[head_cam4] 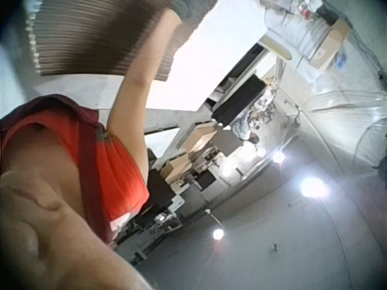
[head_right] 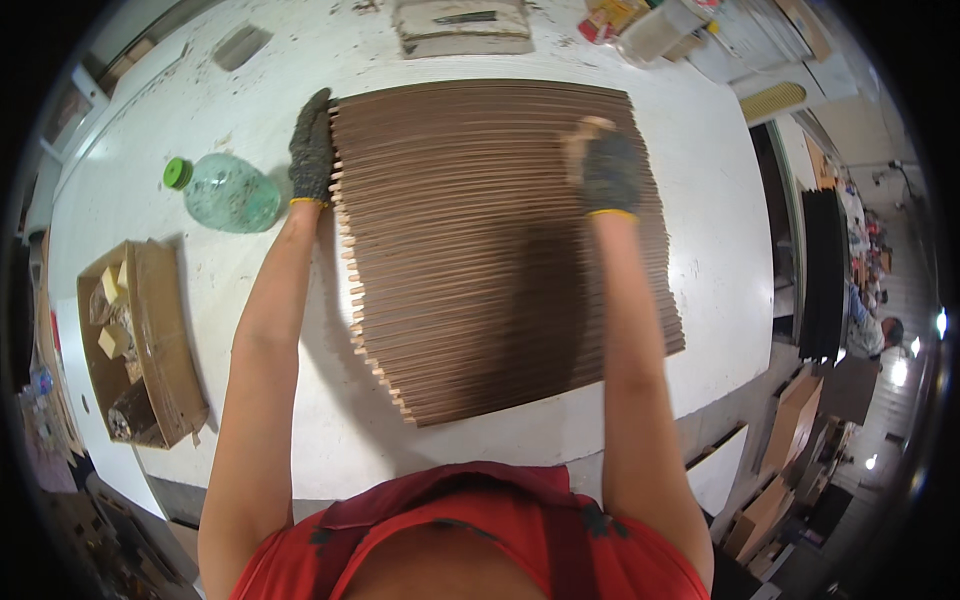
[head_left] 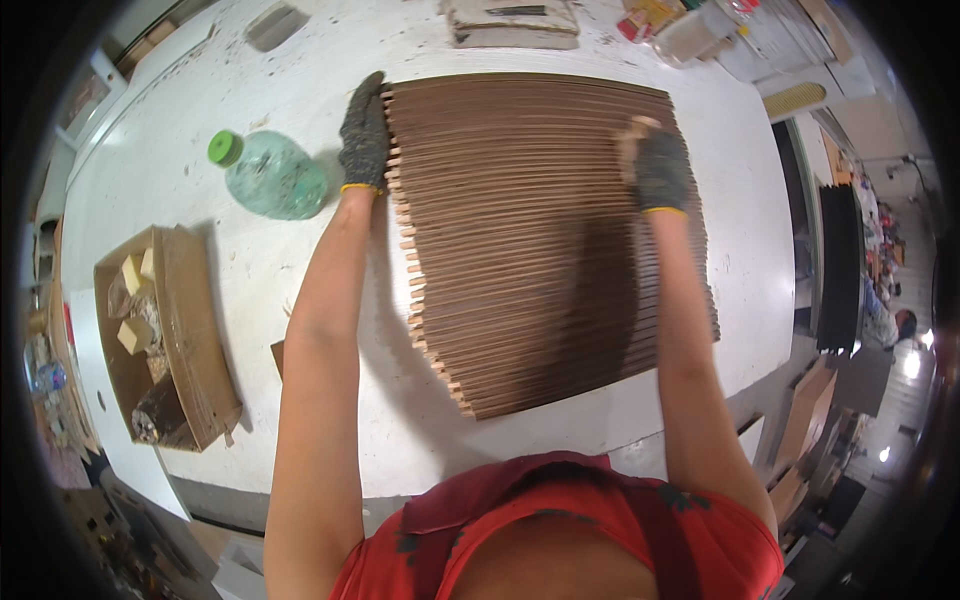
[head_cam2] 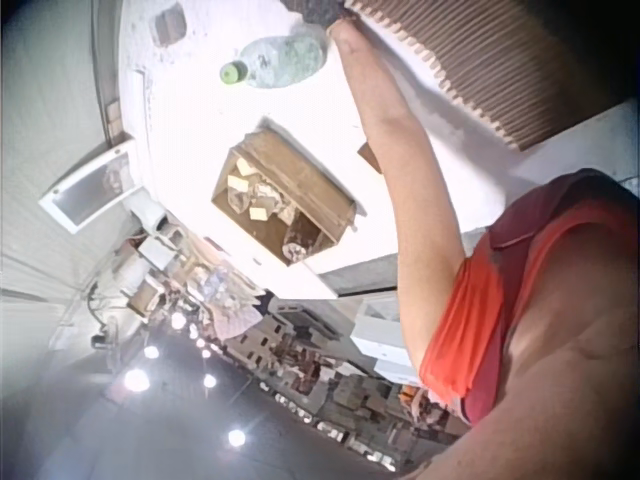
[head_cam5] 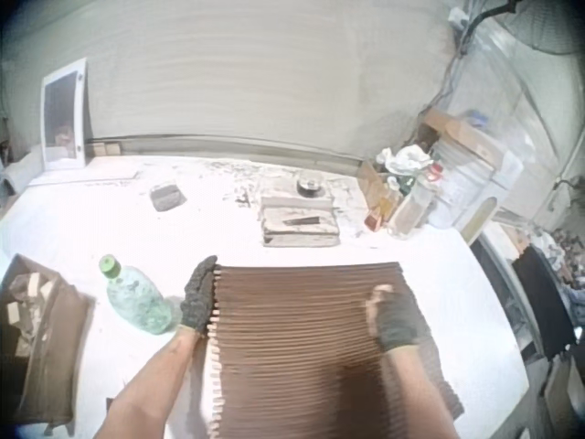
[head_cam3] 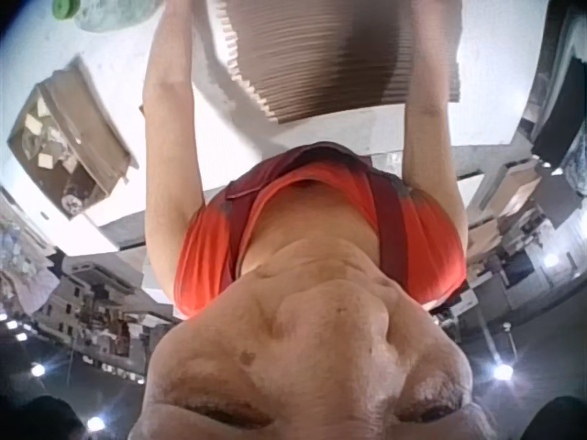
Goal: The person wipes a slatted wooden panel with a cloth, then picks up a wooden board and sands its edges and joints with a sanding block.
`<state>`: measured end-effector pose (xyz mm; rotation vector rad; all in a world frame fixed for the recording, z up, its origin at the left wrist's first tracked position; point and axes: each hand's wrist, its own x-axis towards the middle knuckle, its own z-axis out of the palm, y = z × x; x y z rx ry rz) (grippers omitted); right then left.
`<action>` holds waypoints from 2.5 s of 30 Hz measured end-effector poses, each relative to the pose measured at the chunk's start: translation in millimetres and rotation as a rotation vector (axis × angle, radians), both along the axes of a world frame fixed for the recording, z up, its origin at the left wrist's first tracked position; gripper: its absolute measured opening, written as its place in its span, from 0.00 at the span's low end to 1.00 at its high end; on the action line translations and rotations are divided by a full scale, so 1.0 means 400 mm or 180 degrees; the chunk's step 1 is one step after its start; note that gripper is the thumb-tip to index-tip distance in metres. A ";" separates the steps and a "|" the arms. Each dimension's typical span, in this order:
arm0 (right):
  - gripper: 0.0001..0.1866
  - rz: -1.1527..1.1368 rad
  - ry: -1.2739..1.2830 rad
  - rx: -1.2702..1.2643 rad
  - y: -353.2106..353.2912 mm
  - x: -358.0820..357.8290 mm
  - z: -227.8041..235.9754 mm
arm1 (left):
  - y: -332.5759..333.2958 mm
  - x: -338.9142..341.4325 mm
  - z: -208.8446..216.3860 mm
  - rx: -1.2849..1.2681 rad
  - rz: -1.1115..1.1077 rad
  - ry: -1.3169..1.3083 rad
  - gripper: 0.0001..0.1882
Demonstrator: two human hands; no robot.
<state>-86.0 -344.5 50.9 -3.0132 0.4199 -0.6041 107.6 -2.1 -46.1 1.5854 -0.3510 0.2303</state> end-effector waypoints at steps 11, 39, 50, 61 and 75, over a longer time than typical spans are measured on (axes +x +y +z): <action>0.11 0.0833 0.0723 0.2291 0.250 0.037 0.003 | 0.018 -0.008 0.013 0.0108 -0.0168 0.0329 0.18; 0.16 -0.0097 0.0254 0.1160 0.113 -0.004 0.048 | 0.008 -0.013 0.003 0.0521 -0.0103 0.0102 0.24; 0.23 -0.0542 0.1155 0.1969 0.073 -0.109 0.049 | 0.107 -0.160 0.024 -0.1035 -0.0762 0.1049 0.29; 0.15 0.1036 -0.0021 0.2082 0.488 -0.004 -0.007 | 0.066 -0.276 0.015 -0.0298 -0.0590 0.0640 0.26; 0.17 -0.0375 -0.0164 0.1155 -0.063 -0.100 -0.062 | 0.078 -0.260 0.027 0.0940 -0.0139 -0.0175 0.23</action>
